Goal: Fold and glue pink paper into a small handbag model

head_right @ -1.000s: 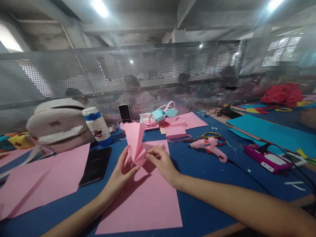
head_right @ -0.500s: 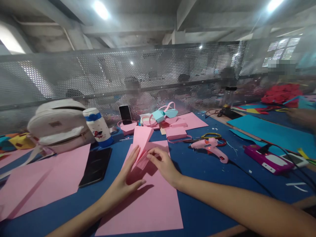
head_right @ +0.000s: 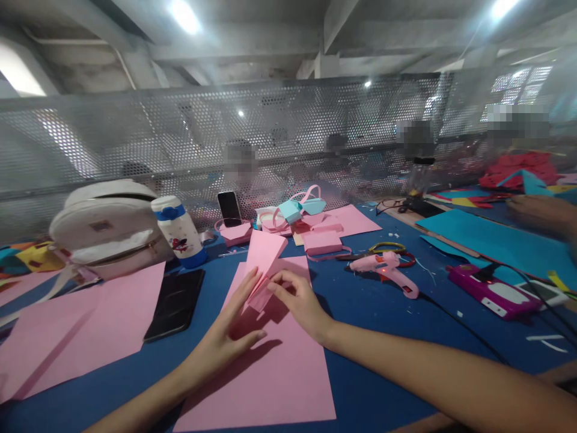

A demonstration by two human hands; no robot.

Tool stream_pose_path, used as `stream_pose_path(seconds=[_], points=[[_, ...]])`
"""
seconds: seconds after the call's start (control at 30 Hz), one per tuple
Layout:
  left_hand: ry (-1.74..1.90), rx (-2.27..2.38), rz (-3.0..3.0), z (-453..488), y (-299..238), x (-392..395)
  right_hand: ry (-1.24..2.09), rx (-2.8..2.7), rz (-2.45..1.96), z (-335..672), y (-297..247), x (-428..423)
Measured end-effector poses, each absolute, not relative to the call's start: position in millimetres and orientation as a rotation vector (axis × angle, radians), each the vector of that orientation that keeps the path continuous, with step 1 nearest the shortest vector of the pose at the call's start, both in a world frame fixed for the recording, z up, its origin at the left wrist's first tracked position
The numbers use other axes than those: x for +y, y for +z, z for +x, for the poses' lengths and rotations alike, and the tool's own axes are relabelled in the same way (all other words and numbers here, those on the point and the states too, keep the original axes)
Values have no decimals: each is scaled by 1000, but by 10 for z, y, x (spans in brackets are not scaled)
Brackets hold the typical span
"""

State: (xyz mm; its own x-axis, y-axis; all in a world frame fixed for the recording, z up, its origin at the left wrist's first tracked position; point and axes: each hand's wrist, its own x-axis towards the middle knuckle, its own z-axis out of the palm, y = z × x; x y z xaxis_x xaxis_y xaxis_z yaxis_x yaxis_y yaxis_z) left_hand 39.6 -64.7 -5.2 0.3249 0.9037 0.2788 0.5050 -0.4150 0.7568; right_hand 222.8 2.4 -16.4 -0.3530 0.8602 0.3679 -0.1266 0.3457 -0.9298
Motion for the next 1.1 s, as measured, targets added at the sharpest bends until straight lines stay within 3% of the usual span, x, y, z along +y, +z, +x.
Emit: stream_pose_path(seconds=[1.1], points=[[938, 1237, 2034, 402, -20, -663, 1214, -1582, -659, 2219, -150, -6]])
